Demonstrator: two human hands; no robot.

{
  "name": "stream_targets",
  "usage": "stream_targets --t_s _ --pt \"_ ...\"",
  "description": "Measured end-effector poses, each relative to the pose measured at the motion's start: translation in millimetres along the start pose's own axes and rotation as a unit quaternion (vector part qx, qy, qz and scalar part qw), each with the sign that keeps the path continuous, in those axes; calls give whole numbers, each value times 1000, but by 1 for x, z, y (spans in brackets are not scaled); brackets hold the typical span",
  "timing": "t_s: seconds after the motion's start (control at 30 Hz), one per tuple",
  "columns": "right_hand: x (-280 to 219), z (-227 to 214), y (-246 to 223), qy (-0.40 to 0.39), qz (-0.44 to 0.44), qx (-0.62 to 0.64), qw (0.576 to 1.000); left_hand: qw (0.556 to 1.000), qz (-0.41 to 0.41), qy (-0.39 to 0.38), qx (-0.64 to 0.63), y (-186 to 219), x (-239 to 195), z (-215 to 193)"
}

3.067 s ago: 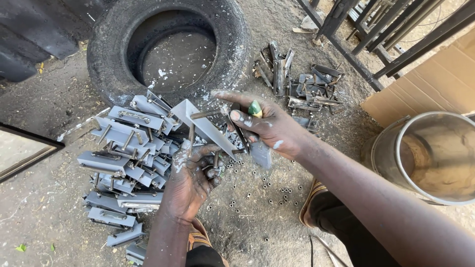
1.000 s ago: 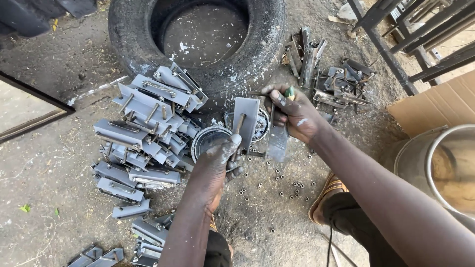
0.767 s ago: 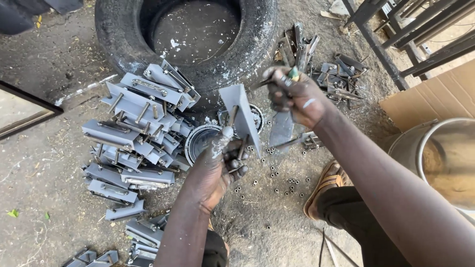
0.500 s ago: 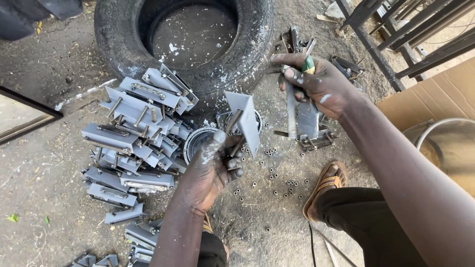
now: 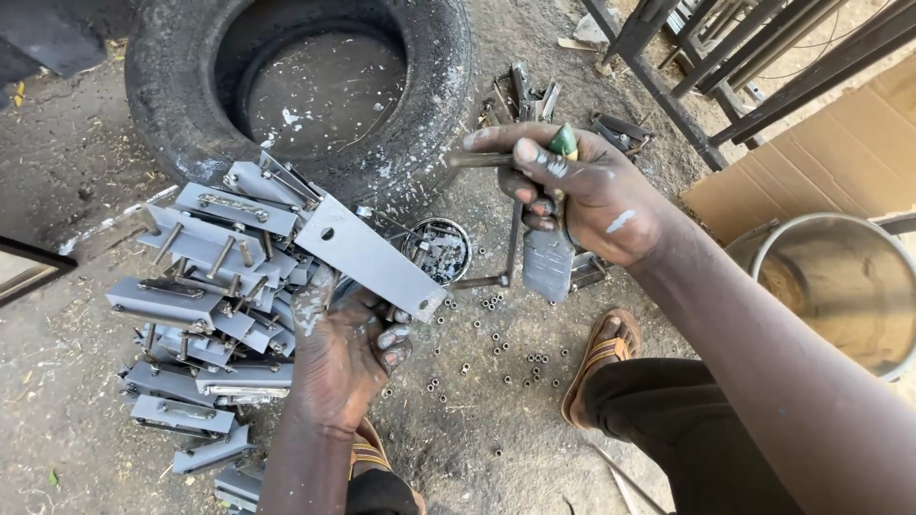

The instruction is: Painting small metal brackets or components using a paintbrush and grey paint in an industrial setting.

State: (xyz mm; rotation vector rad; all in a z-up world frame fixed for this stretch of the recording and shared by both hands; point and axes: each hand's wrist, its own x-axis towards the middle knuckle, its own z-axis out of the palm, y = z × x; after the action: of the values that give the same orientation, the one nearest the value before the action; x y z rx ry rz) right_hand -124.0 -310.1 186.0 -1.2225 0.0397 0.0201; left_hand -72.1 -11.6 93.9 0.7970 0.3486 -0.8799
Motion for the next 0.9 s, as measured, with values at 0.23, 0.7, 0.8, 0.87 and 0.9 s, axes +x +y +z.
stream_targets --t_s 0.23,0.7,0.8,0.87,0.9 --pt "24 -3 57 75 193 -182 961 993 15 92 69 23 -12 45" --pt "104 -53 368 189 424 -484 742 958 11 282 45 42 -29 41" --pt "135 -40 372 187 464 -485 717 933 -67 352 -42 28 -27 15" --pt "149 -45 397 210 457 -471 724 951 -108 246 -150 8 -33 -16" --pt "151 -45 406 204 459 -470 726 950 -106 253 -152 6 -33 -14"
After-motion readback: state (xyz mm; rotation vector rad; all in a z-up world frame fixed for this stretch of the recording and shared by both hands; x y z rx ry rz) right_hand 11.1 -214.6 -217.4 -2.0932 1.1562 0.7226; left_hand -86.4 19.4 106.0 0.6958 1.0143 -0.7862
